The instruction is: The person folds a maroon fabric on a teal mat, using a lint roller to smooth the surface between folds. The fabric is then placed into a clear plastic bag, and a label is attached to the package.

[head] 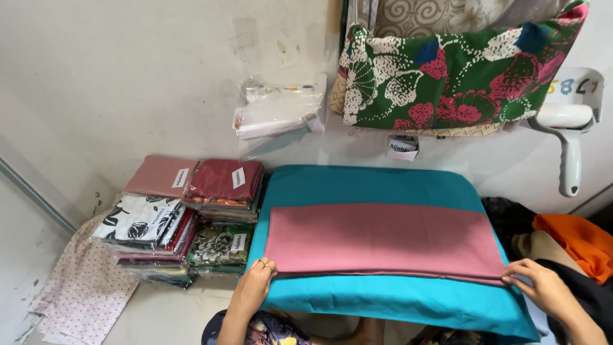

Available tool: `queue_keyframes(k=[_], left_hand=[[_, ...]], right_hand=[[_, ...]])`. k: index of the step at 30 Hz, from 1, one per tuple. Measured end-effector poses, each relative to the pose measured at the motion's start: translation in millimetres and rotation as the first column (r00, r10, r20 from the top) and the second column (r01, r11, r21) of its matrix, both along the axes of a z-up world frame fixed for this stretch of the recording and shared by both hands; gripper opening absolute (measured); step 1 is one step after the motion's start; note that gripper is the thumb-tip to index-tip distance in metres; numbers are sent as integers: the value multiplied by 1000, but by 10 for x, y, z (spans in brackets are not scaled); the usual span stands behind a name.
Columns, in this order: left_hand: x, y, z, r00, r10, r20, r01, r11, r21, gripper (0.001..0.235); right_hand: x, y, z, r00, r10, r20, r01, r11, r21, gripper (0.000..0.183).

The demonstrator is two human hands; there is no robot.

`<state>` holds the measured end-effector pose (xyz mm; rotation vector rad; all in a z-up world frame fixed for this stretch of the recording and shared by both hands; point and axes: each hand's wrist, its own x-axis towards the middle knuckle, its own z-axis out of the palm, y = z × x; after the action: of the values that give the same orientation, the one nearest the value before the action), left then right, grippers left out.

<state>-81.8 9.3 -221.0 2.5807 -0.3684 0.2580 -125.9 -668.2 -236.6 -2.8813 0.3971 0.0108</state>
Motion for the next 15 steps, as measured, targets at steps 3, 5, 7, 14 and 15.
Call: queue_keyframes(k=[3,5,7,14,15], left_hand=[[23,20,-103,1000,5,-30,-2,995,102,4],[71,43,-117,1000,2,-16,1,985,173,7],[233,-10,-77,999,-29,-45,39,968,246,28],[675,-900,79,998,-40,-50,39,999,-23,30],[749,-932,-72,998,-39,-48,38,999,-25,30]], right_hand=[[77,-85,94,992,24,-124,-24,1000,4,24],[124,-171,352,998,-63,-8,63,989,136,26],[369,-627,380,964,-63,259,-28,943,332,21],[1172,-173,1329,651,-114,750,-140,954,267,89],[1240,-233,1291,650,-112,752,-142,954,265,89]])
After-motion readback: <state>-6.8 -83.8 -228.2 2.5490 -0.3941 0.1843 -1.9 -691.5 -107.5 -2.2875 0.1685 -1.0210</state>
